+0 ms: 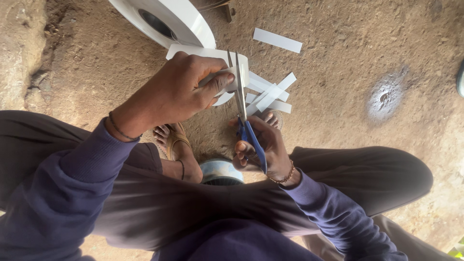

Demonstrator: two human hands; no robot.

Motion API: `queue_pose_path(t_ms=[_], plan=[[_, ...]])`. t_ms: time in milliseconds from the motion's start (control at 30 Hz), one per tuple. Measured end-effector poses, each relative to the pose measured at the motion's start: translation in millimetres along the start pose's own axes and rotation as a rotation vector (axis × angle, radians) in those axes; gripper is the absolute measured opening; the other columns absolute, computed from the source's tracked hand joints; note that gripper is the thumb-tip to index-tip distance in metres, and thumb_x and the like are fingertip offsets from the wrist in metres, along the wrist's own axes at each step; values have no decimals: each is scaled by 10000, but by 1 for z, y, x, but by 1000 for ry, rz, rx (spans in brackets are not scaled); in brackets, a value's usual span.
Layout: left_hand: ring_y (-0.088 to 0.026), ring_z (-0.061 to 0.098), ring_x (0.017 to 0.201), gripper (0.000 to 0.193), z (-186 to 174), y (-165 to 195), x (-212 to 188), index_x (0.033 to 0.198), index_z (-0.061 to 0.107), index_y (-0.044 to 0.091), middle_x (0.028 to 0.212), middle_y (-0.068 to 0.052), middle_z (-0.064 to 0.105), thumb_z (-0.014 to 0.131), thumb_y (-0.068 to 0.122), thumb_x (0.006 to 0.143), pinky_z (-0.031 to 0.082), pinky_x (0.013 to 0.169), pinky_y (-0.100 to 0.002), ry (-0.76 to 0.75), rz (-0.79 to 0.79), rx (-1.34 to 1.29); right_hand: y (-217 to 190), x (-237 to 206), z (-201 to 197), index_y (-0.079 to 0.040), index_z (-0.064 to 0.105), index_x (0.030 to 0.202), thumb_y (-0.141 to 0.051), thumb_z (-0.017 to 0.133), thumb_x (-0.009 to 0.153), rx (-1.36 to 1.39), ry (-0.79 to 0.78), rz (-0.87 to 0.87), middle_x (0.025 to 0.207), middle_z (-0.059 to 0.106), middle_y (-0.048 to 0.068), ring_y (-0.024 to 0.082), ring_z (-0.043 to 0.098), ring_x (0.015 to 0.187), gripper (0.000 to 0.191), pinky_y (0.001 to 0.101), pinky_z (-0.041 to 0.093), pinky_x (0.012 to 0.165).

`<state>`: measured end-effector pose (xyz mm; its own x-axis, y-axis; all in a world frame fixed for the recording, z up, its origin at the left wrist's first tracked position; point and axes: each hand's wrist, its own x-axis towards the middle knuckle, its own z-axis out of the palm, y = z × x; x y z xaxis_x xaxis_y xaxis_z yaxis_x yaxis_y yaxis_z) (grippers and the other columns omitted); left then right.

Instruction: The person sits on the ground holding a roll of white plastic strapping and uses scissors to cut it into short pieces, letting the cut pieces fall onto the ground, then gathers the pieces and continues cutting more lengths from the roll.

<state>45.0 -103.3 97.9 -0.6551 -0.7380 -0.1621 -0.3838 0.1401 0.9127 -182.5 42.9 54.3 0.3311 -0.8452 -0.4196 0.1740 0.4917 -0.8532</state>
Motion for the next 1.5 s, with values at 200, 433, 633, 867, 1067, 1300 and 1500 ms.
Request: queue_pose_path(t_ms=[200, 433, 633, 867, 1067, 1300, 1500], plan=[[-127, 673, 522, 330, 0, 2, 0, 1002, 734, 26, 588, -67, 670, 554, 298, 1049, 499, 500, -326, -11, -36, 10, 2, -1, -1, 83, 575, 1366, -255, 830, 903, 36, 5, 8, 791, 684, 30, 74, 647, 633, 627, 207, 527, 566], [-122, 687, 531, 318, 0, 2, 0, 1015, 732, 23, 599, -66, 680, 559, 289, 1045, 510, 496, -324, -22, -36, 11, 5, 0, -1, 89, 571, 1366, -244, 821, 912, 35, 7, 6, 800, 677, 22, 65, 640, 639, 617, 199, 522, 557], [-128, 677, 514, 318, 0, 2, 0, 1041, 737, 35, 588, -67, 672, 555, 296, 1040, 501, 481, -332, -31, -73, 15, 8, 0, 0, 91, 567, 1364, -229, 825, 906, 75, 14, 17, 814, 681, 22, 67, 645, 638, 616, 201, 531, 556], [-121, 623, 471, 349, -1, 4, -1, 991, 744, 43, 534, -47, 621, 544, 323, 1050, 475, 476, -322, -35, -76, 23, 7, -1, 3, 83, 584, 1341, -221, 820, 901, 39, 54, 36, 740, 672, 24, 69, 633, 586, 585, 203, 520, 520], [-113, 598, 457, 343, -1, 4, -2, 995, 746, 49, 524, -35, 601, 545, 323, 1044, 461, 460, -326, -37, -73, 9, 9, -1, 4, 84, 588, 1333, -217, 818, 898, 23, 76, 40, 734, 676, 22, 69, 640, 584, 577, 206, 521, 507], [-109, 594, 450, 325, -1, 5, 1, 1021, 749, 48, 522, -38, 603, 552, 307, 1037, 458, 452, -325, -47, -90, -12, 14, 1, -3, 84, 583, 1327, -207, 807, 918, 32, 43, 14, 759, 689, 23, 60, 645, 599, 549, 194, 526, 521], [-111, 621, 469, 337, -2, 6, 2, 916, 722, 34, 547, -47, 633, 557, 300, 1042, 476, 468, -318, -59, -82, 1, 28, 7, -14, 101, 578, 1302, -154, 772, 958, 112, 1, -90, 785, 708, 55, 85, 666, 595, 470, 213, 541, 488]])
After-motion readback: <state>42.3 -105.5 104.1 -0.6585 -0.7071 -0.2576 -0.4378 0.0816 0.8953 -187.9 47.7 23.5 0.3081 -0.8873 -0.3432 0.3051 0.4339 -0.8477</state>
